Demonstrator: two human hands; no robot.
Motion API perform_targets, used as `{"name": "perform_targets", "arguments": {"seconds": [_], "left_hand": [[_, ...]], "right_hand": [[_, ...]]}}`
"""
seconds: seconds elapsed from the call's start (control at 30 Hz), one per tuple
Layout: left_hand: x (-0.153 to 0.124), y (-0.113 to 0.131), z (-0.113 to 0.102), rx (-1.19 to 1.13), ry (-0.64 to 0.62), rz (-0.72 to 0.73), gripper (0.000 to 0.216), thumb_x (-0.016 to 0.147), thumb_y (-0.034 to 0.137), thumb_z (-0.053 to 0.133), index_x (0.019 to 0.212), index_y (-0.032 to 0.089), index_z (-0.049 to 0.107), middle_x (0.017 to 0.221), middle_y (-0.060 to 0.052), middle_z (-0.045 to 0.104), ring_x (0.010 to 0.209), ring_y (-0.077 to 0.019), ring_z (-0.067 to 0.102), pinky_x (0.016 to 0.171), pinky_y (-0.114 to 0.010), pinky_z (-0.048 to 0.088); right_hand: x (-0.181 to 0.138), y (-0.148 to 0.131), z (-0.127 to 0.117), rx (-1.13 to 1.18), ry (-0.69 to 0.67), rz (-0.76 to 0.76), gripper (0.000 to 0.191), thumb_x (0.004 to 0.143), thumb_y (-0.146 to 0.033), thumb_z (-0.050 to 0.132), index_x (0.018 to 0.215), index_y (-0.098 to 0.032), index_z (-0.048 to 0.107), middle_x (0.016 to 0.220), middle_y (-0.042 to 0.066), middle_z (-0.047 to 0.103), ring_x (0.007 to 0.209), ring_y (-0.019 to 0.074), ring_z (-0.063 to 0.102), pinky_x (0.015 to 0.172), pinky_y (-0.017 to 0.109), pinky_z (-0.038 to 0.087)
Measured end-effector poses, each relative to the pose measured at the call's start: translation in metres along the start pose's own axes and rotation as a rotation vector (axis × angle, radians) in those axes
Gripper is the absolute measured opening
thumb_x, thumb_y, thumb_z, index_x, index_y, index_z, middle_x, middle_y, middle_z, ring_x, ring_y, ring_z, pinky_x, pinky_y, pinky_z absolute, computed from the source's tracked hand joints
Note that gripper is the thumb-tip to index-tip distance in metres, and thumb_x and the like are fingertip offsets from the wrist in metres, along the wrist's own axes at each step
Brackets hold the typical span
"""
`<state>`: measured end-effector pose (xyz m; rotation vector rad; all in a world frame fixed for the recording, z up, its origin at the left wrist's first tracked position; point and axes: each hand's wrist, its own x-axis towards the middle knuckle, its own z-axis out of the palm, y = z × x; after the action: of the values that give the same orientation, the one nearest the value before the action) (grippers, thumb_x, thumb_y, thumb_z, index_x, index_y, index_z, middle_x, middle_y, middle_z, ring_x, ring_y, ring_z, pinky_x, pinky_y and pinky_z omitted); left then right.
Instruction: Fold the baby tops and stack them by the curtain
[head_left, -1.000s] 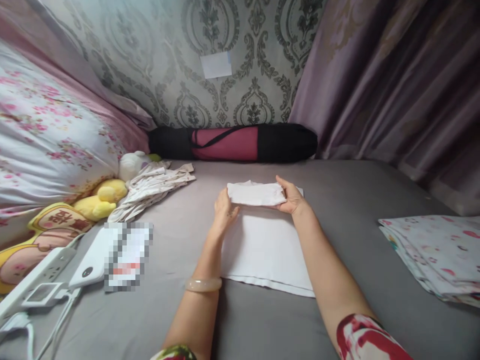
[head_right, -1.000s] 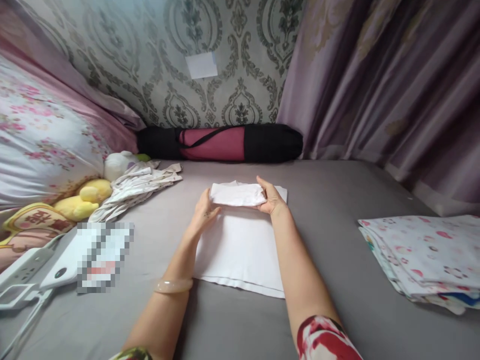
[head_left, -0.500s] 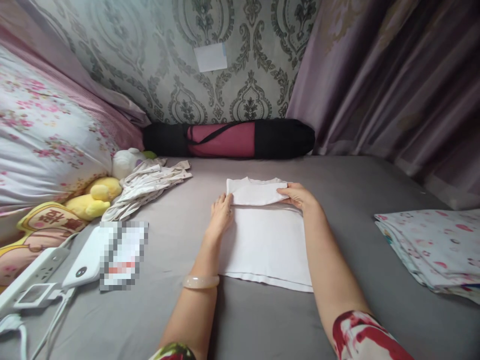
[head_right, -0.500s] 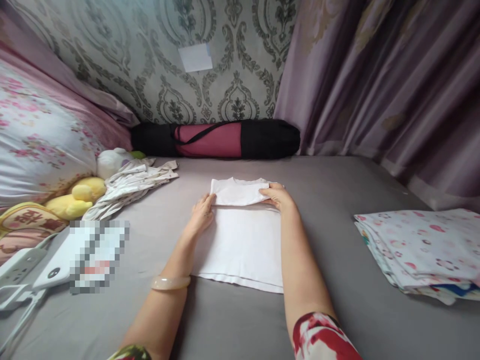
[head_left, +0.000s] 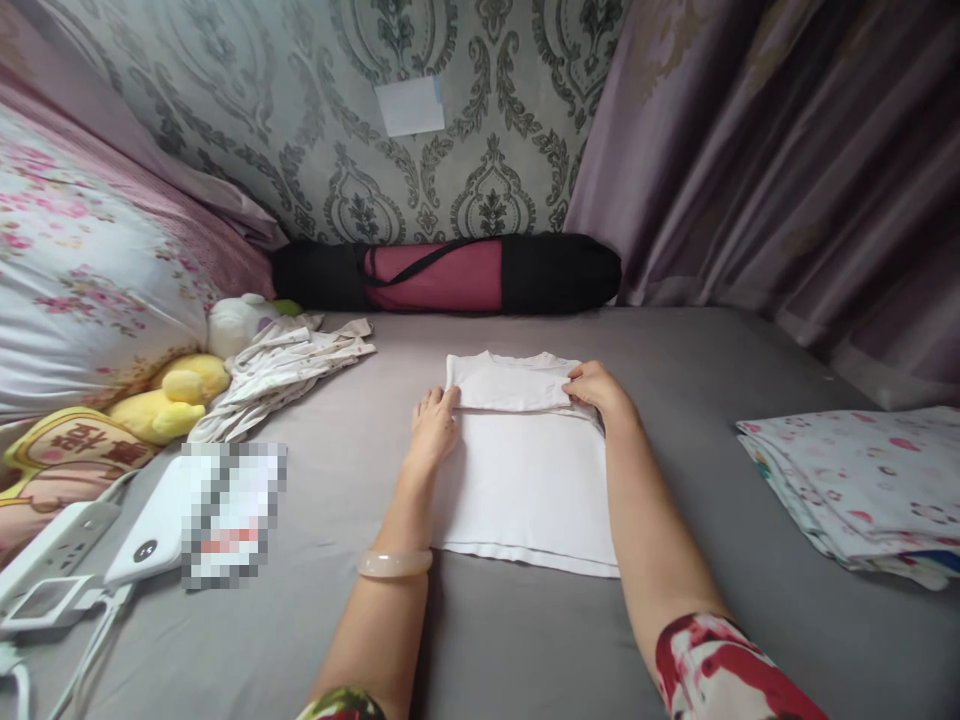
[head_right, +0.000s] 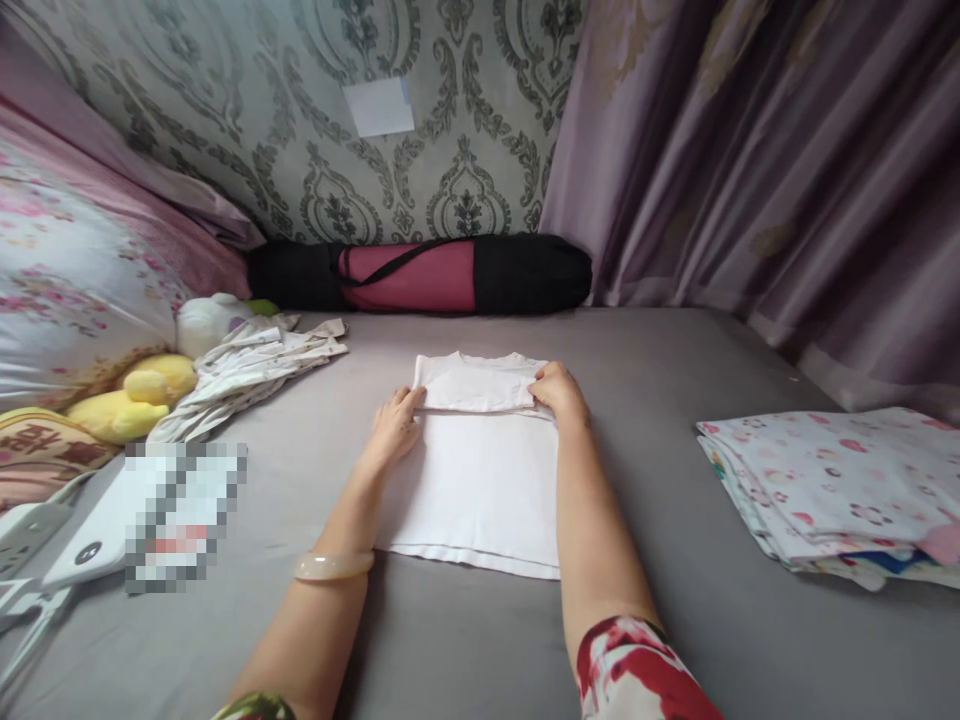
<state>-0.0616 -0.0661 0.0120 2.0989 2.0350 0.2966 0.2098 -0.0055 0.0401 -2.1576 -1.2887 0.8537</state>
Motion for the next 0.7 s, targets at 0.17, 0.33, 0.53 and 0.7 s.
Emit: {"name": "perform_targets", "arguments": {"seconds": [0.17, 0.33, 0.53, 0.7], "left_hand": [[0.000, 0.001, -0.004, -0.051, 0.053, 0.002, 0.067, 0.079, 0.003, 0.041, 0.141, 0.026, 0.044, 0.147, -0.012, 0.044, 0.137, -0.0274, 0.040, 0.107, -0.045, 0.037], [0.000, 0.008, -0.002, -0.113, 0.042, 0.263, 0.054, 0.088, 0.011, 0.039, 0.141, 0.022, 0.045, 0.156, -0.009, 0.032, 0.148, -0.0250, 0.018, 0.118, -0.050, 0.017], [-0.001, 0.013, 0.006, -0.079, -0.138, 0.212, 0.052, 0.099, 0.031, 0.028, 0.149, 0.017, 0.032, 0.159, -0.012, 0.026, 0.148, -0.0264, 0.015, 0.120, -0.048, 0.014], [-0.002, 0.013, 0.004, -0.063, -0.184, 0.170, 0.056, 0.098, 0.037, 0.028, 0.151, 0.018, 0.027, 0.161, -0.010, 0.019, 0.149, -0.0251, 0.011, 0.120, -0.049, 0.009]], "right_hand": [[-0.015, -0.016, 0.007, -0.442, 0.041, -0.247, 0.047, 0.088, -0.021, 0.058, 0.133, -0.010, 0.055, 0.135, 0.021, 0.056, 0.126, 0.0285, 0.052, 0.100, 0.033, 0.043], [-0.035, -0.033, 0.039, -0.526, -0.187, -0.447, 0.065, 0.100, -0.045, 0.029, 0.155, -0.013, 0.017, 0.163, 0.011, 0.007, 0.149, 0.0242, 0.001, 0.119, 0.047, 0.006], [-0.041, -0.024, 0.072, -0.599, -0.042, -0.474, 0.066, 0.100, -0.052, 0.015, 0.155, -0.015, 0.019, 0.162, 0.010, 0.010, 0.149, 0.0258, 0.002, 0.117, 0.055, -0.001], [-0.037, -0.018, 0.077, -0.654, 0.004, -0.477, 0.065, 0.100, -0.050, 0.013, 0.155, -0.016, 0.022, 0.162, 0.009, 0.014, 0.149, 0.0257, 0.006, 0.116, 0.057, 0.002]]}}
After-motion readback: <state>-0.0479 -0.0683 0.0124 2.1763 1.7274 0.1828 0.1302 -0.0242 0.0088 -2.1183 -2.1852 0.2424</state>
